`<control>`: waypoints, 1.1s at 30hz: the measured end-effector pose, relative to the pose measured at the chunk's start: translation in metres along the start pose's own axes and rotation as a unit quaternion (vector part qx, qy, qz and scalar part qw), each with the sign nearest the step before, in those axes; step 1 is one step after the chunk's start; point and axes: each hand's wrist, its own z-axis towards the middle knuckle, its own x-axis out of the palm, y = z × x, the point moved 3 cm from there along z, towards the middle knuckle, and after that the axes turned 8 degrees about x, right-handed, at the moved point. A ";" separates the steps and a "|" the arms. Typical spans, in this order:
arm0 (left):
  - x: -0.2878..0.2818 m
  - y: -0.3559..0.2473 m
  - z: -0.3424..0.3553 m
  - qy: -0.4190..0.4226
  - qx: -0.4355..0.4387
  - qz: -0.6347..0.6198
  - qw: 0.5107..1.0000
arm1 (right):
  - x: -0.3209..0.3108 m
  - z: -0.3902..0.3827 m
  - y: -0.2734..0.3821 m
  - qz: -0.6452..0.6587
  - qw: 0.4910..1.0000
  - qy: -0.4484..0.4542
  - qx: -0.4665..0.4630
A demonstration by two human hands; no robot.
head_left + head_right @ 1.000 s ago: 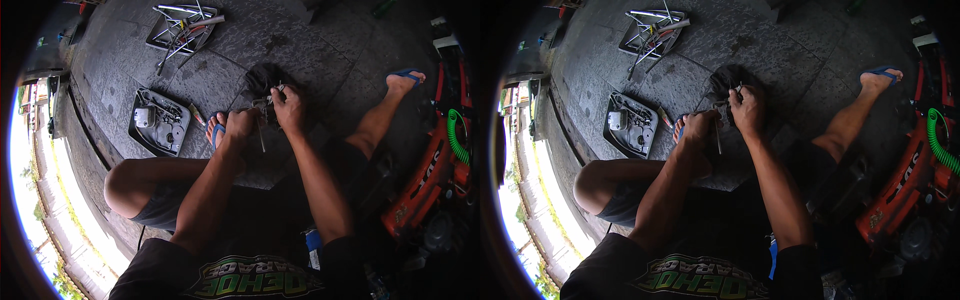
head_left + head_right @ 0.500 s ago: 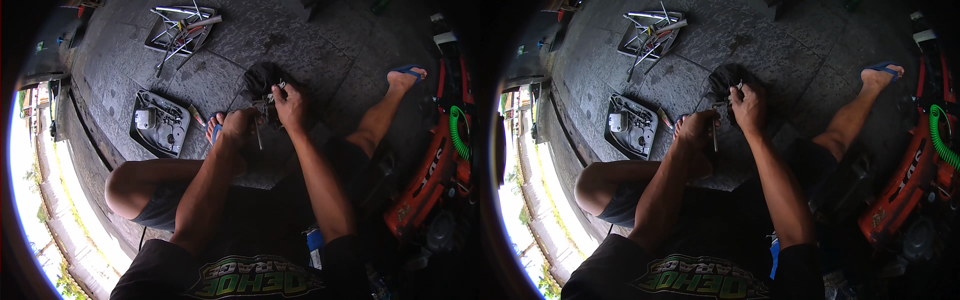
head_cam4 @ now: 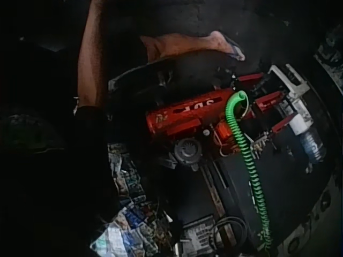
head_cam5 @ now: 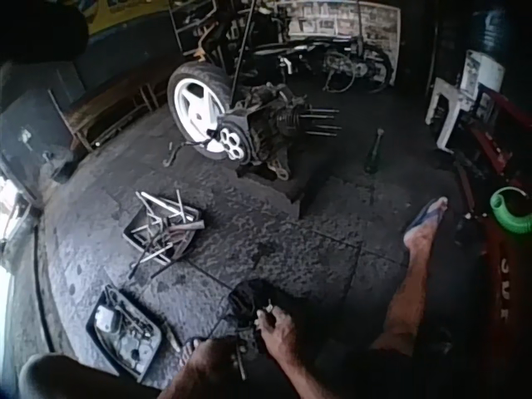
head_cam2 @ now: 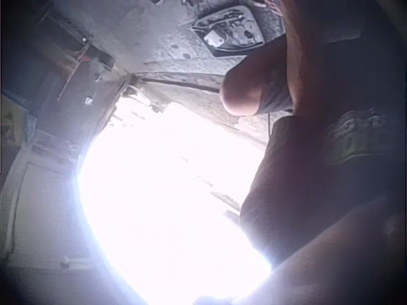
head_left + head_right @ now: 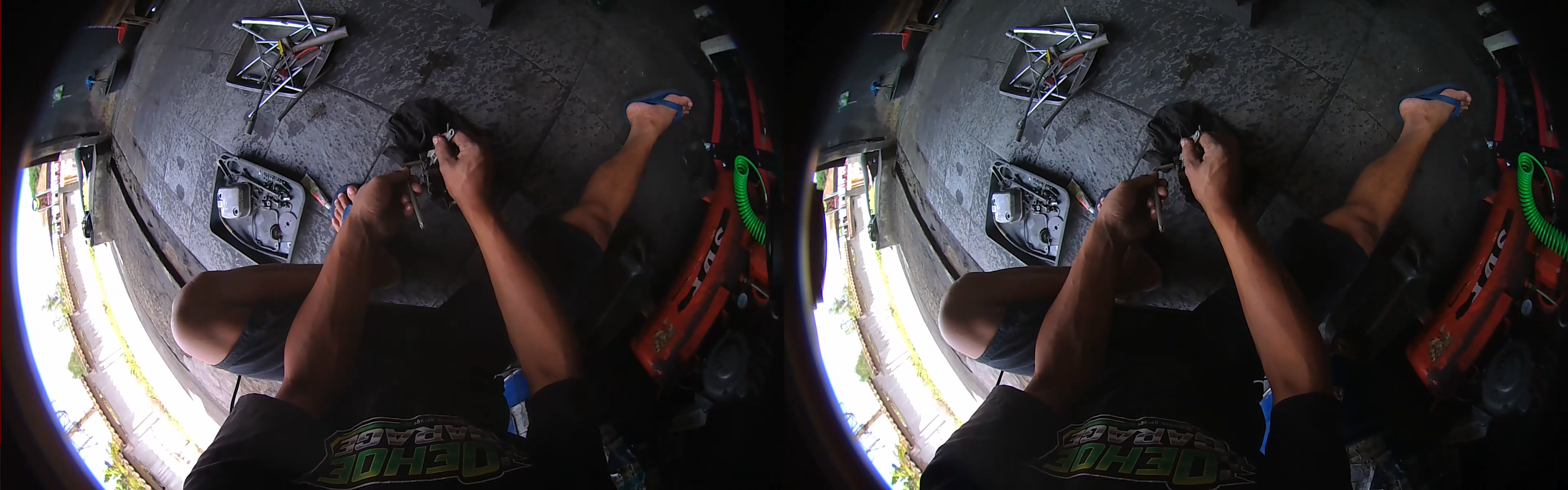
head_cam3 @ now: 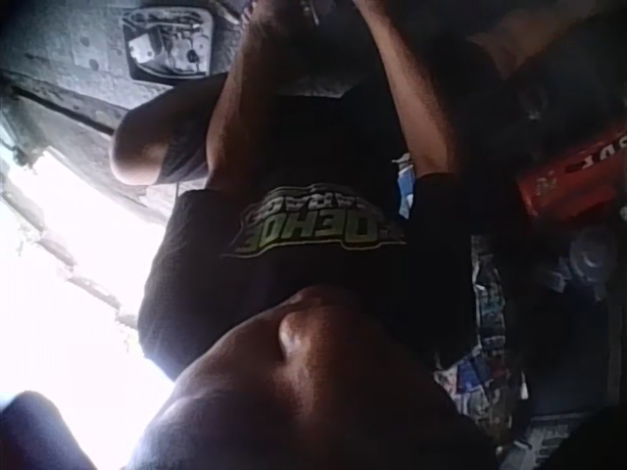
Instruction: Disassemble and inspect components of a motorcycle carburetor.
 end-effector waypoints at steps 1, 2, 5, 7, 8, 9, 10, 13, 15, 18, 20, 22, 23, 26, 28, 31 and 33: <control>0.001 -0.001 0.001 0.013 -0.006 -0.009 1.000 | 0.000 0.000 0.001 0.000 1.000 -0.001 0.001; 0.000 -0.001 0.001 0.013 -0.006 -0.008 1.000 | -0.001 0.000 0.002 0.007 1.000 -0.006 -0.007; 0.001 -0.001 0.003 0.019 -0.015 -0.008 1.000 | -0.002 0.002 0.001 0.014 1.000 -0.002 -0.001; 0.001 -0.001 0.003 0.018 -0.017 -0.029 0.999 | -0.002 0.003 0.000 0.015 1.000 0.007 0.013; 0.002 0.000 0.002 0.030 -0.015 -0.028 0.999 | -0.003 0.004 -0.001 0.009 1.000 0.001 0.008; 0.002 0.001 0.002 0.028 -0.010 -0.006 1.000 | -0.003 0.004 -0.001 0.002 1.000 -0.005 0.002; 0.002 0.002 0.002 0.027 -0.004 0.016 1.000 | -0.003 0.004 -0.001 0.002 1.000 -0.005 0.002; 0.001 0.002 0.002 0.019 -0.006 0.089 0.996 | -0.003 0.004 -0.002 -0.012 1.000 -0.018 0.003; 0.003 0.001 0.004 0.034 -0.006 0.061 0.998 | -0.001 0.004 -0.003 -0.028 0.999 -0.002 0.026; 0.001 -0.002 0.006 0.047 -0.012 0.090 0.995 | -0.003 0.005 -0.004 -0.029 0.999 -0.015 0.016; -0.001 0.000 0.006 0.064 -0.013 0.148 0.987 | -0.004 0.007 -0.006 -0.023 1.000 -0.016 0.014; -0.006 -0.002 0.006 -0.005 0.146 0.491 0.859 | -0.004 0.008 -0.006 -0.017 1.000 -0.017 0.011; -0.008 0.003 0.008 -0.009 0.132 0.496 0.858 | -0.004 0.008 -0.006 -0.012 1.000 -0.011 0.016; -0.005 0.002 0.014 -0.097 0.316 0.661 0.674 | -0.001 0.006 -0.006 -0.001 1.000 -0.002 0.021; -0.012 0.007 0.028 -0.098 0.187 0.510 0.834 | -0.001 0.004 -0.004 0.007 1.000 -0.001 0.019; -0.013 -0.007 0.042 -0.057 0.181 0.417 0.889 | -0.005 0.003 -0.003 0.001 1.000 0.002 0.028; -0.011 -0.018 0.051 -0.057 0.170 0.373 0.910 | -0.007 0.005 -0.007 0.047 0.996 0.022 0.067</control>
